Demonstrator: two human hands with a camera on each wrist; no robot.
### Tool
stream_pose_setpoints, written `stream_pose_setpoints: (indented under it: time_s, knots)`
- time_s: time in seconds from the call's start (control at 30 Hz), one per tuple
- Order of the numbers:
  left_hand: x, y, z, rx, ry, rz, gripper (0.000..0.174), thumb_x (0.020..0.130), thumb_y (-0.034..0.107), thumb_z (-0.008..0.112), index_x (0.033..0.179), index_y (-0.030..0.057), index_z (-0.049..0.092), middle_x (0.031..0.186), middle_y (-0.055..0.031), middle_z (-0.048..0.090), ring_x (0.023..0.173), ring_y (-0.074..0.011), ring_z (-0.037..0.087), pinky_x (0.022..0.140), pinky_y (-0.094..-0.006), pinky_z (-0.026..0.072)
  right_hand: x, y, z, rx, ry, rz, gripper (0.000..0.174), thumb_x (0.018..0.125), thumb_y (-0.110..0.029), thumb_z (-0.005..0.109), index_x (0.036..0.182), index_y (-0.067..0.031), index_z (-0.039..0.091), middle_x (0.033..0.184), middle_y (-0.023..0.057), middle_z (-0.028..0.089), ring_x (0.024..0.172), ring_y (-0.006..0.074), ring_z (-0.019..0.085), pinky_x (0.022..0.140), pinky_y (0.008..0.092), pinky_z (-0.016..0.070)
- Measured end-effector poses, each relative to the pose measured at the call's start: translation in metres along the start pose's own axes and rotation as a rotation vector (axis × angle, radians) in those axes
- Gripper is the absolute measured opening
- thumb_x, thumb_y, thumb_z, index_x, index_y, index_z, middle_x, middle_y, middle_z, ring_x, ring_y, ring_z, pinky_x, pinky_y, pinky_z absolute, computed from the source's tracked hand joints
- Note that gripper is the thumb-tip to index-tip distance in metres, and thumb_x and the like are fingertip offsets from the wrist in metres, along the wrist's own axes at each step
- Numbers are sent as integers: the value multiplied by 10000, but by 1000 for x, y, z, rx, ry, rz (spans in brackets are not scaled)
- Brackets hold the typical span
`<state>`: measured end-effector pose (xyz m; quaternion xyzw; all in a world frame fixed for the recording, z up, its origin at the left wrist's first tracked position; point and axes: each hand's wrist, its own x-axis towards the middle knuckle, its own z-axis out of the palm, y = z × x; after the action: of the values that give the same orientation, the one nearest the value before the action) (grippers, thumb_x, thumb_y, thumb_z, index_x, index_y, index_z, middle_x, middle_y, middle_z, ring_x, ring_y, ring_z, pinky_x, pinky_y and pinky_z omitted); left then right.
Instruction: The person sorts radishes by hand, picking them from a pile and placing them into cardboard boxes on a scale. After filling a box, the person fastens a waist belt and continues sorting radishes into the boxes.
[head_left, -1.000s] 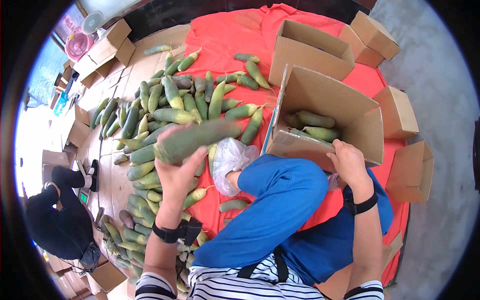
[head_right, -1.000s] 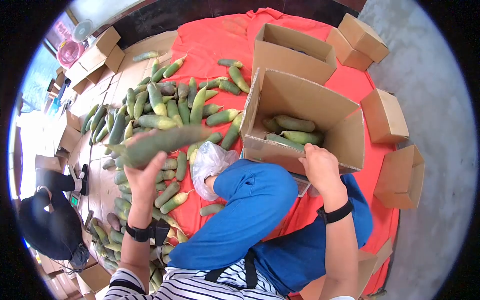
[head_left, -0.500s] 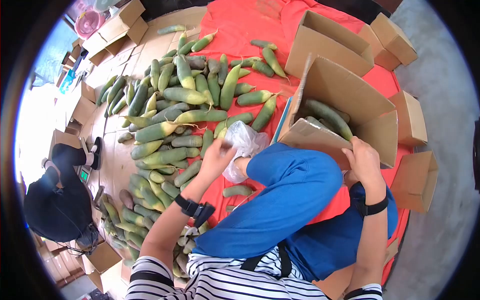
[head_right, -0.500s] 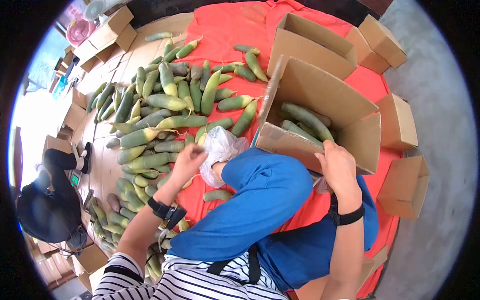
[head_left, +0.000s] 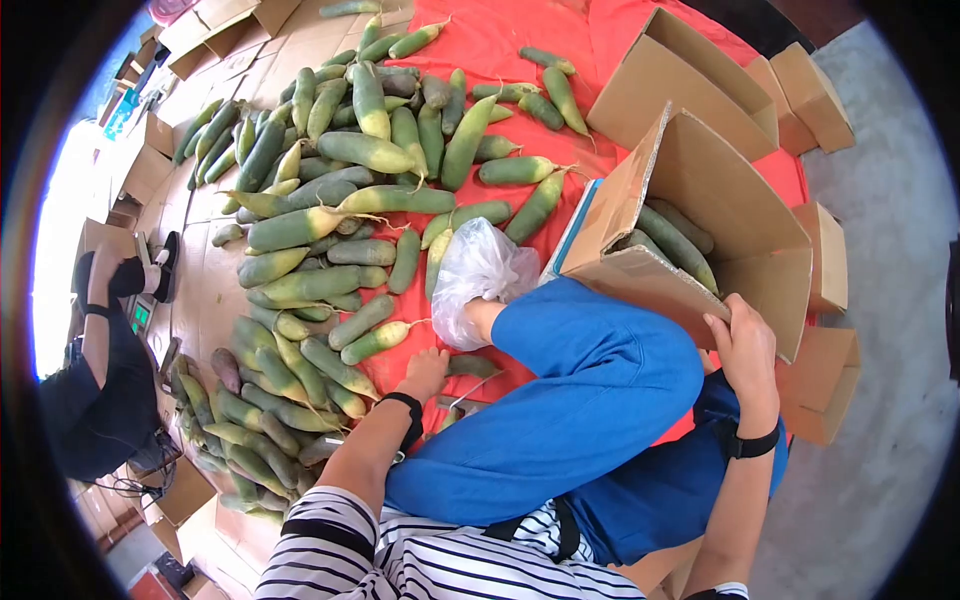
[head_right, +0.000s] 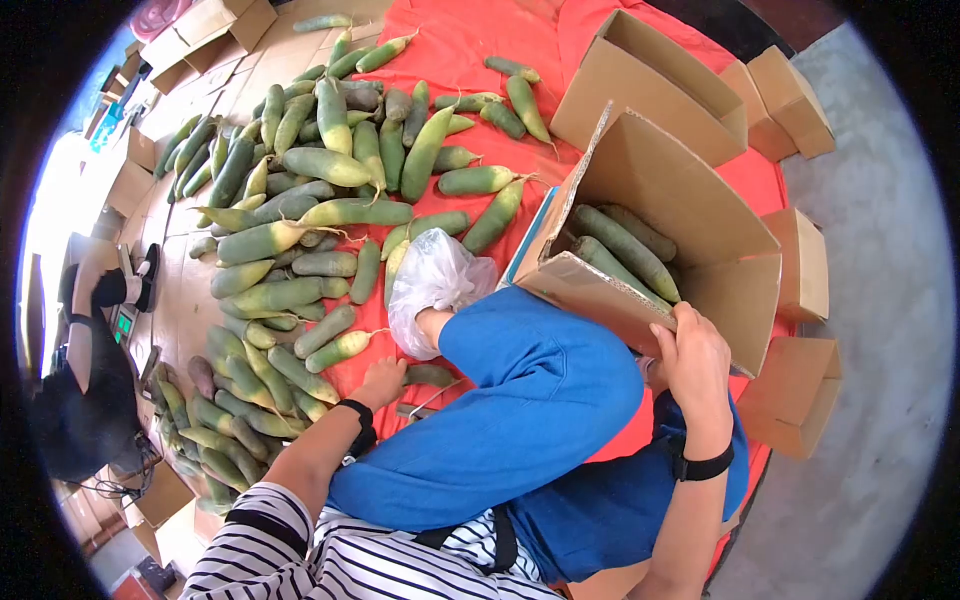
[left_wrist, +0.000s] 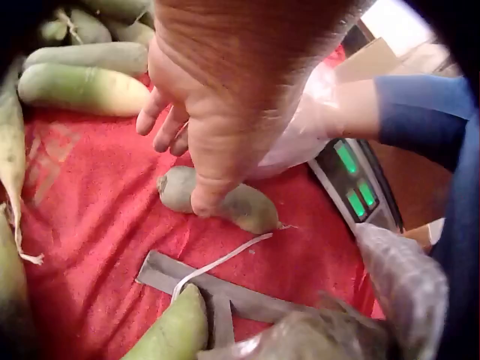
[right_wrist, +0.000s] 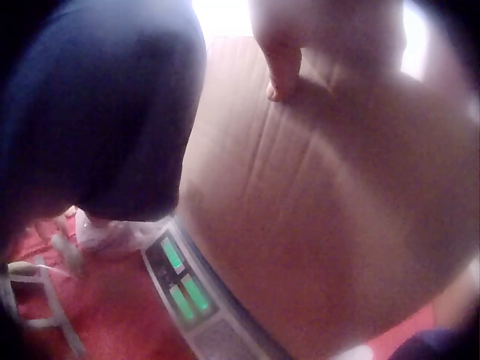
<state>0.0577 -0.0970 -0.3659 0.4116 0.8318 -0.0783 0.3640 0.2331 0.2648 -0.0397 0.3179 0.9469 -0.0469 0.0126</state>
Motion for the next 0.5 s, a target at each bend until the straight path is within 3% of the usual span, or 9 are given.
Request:
stream_pose_setpoints:
  time_s: [0.13,0.23,0.3,0.33,0.43,0.5]
  knots:
    - [2,-4,5,-131,48,-41,465,730,279,727,1085,57,523,1067,-165,560,1048,-335,566,851,-428,496,2,2,0,19,2,0,247,840,-198,622,915,17,527,858,210,609,831,393,580,701,466,451]
    - [-17,-5,-7,-117,93,-16,478,711,308,730,1057,39,540,1002,-194,603,977,-344,606,814,-446,509,1,5,3,2,13,-6,251,834,-202,629,918,10,524,857,205,613,826,389,585,701,467,455]
    - [-25,-16,-8,-407,-3,-94,465,707,344,713,1017,32,563,946,-223,639,894,-350,641,769,-462,510,1,7,4,-1,17,-45,247,830,-205,634,916,-1,525,850,193,619,825,374,595,707,462,465]
    - [-33,-22,-12,-437,48,-105,465,699,369,715,964,11,580,891,-226,647,849,-341,653,747,-454,512,0,9,4,-6,31,-22,247,830,-205,634,916,-1,525,850,193,619,825,374,595,707,462,465]
    - [-61,-54,-43,-691,54,-185,476,683,404,718,824,-39,614,788,-194,660,735,-304,668,688,-399,528,0,11,8,-5,83,-61,243,807,-198,660,899,-12,533,840,175,626,828,346,609,718,435,483]
    - [-92,-56,-105,-825,33,-293,481,673,410,719,798,-44,620,745,-173,658,662,-240,662,620,-342,528,-1,10,7,-18,93,-55,246,801,-198,667,888,-13,530,843,173,628,828,340,611,719,428,486]
